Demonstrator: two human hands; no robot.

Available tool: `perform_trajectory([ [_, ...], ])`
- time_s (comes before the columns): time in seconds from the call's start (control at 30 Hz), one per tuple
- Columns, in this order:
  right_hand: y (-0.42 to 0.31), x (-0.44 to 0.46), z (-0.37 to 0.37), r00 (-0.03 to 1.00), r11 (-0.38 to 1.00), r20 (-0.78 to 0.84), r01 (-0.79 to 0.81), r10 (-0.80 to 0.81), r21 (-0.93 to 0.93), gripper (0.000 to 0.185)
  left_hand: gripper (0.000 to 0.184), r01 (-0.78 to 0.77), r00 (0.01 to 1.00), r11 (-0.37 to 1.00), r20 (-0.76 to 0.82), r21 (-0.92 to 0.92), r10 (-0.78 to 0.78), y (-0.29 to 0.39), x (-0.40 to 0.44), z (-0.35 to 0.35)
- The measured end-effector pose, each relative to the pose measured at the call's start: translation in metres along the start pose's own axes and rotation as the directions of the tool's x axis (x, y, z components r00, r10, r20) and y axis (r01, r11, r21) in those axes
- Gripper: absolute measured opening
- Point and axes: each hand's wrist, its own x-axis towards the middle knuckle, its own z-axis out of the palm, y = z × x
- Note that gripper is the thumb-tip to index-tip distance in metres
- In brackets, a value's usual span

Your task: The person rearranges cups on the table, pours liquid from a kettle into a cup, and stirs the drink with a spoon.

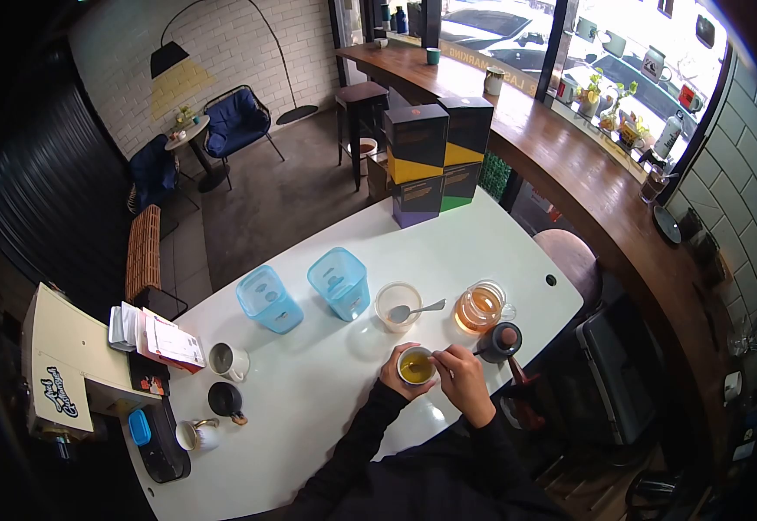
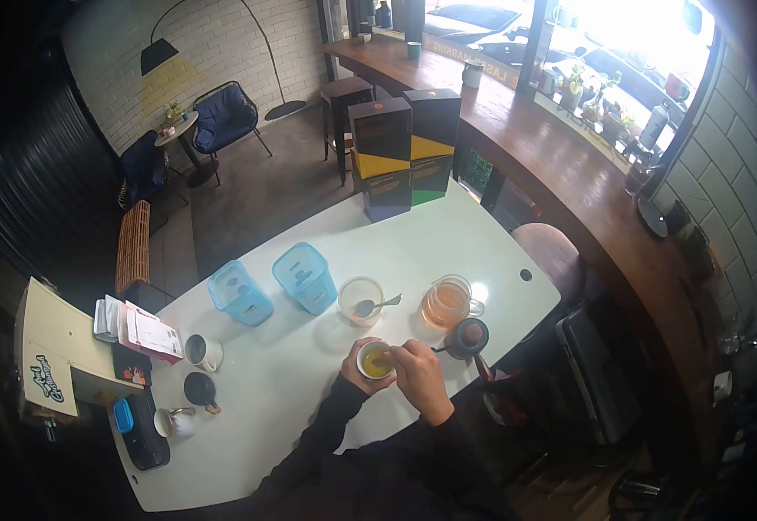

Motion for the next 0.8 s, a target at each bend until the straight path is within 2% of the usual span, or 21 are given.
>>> perform_trajectory([
  [0.27, -0.0023, -0.0008, 0.0040, 0.998, 0.999, 0.062, 0.023, -0.024, 0.030, 0.010, 0.081, 0.024, 1.000, 1.000, 0.017, 0.007, -0.024, 0.0009, 0.0003, -0.0016],
  [0.33, -0.0016, -0.0007, 0.0007, 0.995, 0.999, 0.095, 0.039, -0.037, -0.023, 0.011, 0.081, 0.027, 0.999, 0.999, 0.017, 0.019, -0.027, 0.0023, 0.0004, -0.0017],
  [0.47, 0.0018, -0.0003, 0.0000, 0.997, 0.996, 0.048, 0.058, -0.055, -0.066, 0.010, 0.081, 0.000, 1.000, 1.000, 0.002, 0.012, 0.000, 0.0038, 0.0006, -0.0008],
  [0.53, -0.0005, 0.0006, 0.0018, 1.000, 0.999, -0.015, 0.011, -0.012, -0.037, 0.011, 0.079, 0.037, 0.999, 0.999, 0.012, -0.024, -0.037, 0.0041, 0.0010, -0.0015],
  [0.67, -0.0016, -0.0005, 0.0044, 1.000, 1.000, -0.015, 0.023, -0.023, -0.007, 0.011, 0.079, 0.051, 0.998, 0.999, 0.029, 0.002, -0.051, 0.0063, -0.0004, -0.0040],
  [0.8, -0.0034, -0.0009, 0.0024, 0.997, 0.998, 0.060, 0.051, -0.053, 0.032, 0.012, 0.081, 0.005, 1.000, 1.000, 0.018, 0.030, -0.006, 0.0034, -0.0012, -0.0042],
])
